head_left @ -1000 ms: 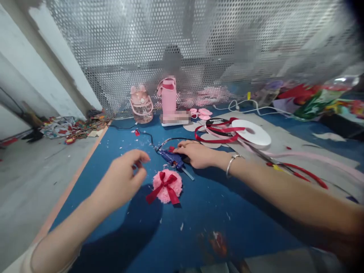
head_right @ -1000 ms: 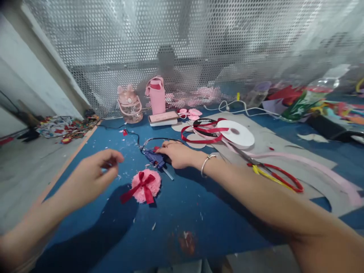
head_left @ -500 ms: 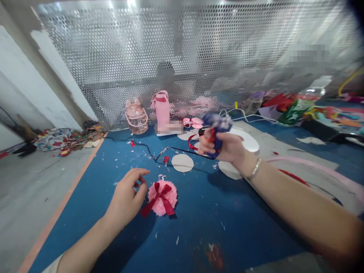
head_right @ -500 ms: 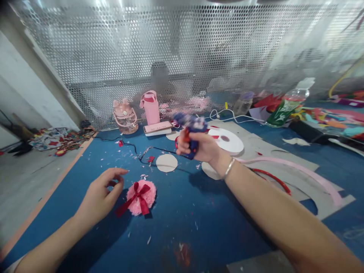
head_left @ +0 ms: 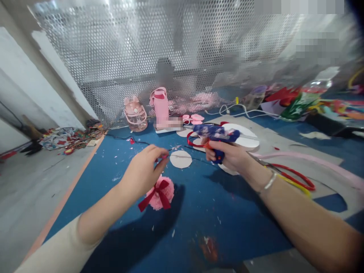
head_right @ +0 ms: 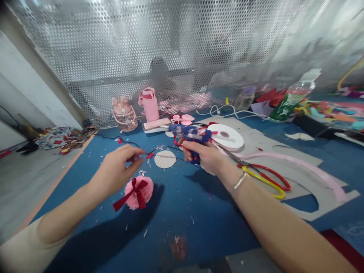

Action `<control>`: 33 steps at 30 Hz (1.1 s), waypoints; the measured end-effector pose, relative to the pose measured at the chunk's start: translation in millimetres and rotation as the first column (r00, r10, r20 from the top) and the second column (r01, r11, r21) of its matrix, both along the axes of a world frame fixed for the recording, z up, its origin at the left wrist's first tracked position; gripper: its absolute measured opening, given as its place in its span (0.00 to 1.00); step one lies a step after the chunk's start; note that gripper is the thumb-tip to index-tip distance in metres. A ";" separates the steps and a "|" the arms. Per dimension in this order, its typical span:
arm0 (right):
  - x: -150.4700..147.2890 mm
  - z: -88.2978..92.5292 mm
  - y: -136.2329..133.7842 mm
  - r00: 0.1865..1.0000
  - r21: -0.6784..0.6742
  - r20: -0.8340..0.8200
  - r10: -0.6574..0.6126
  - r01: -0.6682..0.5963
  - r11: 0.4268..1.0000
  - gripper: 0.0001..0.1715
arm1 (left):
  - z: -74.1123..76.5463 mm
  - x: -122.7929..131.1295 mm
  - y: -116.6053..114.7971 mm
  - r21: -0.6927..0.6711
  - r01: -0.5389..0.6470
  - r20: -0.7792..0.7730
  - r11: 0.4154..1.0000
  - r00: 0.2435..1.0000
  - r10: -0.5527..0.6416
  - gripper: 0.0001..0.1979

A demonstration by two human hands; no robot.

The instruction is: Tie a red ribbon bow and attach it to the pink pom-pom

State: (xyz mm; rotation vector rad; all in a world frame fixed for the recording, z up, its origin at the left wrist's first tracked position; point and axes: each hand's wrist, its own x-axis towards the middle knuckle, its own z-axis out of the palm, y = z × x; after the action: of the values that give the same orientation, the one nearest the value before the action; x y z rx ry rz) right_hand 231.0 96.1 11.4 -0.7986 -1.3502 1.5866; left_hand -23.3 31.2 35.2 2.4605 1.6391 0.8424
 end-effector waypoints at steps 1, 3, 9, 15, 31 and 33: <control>0.7 -2.1 -0.8 0.988 0.041 0.153 0.021 -0.027 0.999 0.15 | 0.8 -5.1 -18.0 -0.078 -0.025 -0.052 0.997 0.998 0.021 0.09; -0.1 -6.1 -2.6 0.885 0.126 0.464 0.042 -0.113 0.986 0.17 | -2.5 -14.5 -48.9 -0.245 -0.021 -0.136 0.969 0.991 -0.013 0.08; -12.3 -19.8 -17.5 0.712 0.151 0.700 0.054 -0.221 0.963 0.22 | -40.1 -21.0 -67.0 -0.306 -0.049 -0.104 0.951 0.994 0.018 0.17; -16.3 -15.0 -35.6 0.687 0.303 0.719 0.102 -0.442 0.844 0.17 | -53.1 -23.0 -53.4 -0.392 -0.064 0.221 0.918 0.962 0.161 0.12; -22.4 -13.4 -53.1 0.773 0.318 0.594 0.222 -0.479 0.818 0.13 | -43.5 -7.8 -57.1 -0.681 0.176 0.729 0.711 0.064 0.682 0.14; -22.0 -15.5 -54.9 0.795 0.341 0.573 0.198 -0.451 0.825 0.11 | -44.2 -7.0 -57.6 -0.670 0.179 0.739 0.720 0.075 0.669 0.14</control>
State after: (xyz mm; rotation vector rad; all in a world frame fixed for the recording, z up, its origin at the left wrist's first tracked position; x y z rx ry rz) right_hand 209.0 41.2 -4.0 -0.7310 -2.2777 1.2400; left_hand -30.4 -26.5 -9.1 0.5532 1.3240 1.2556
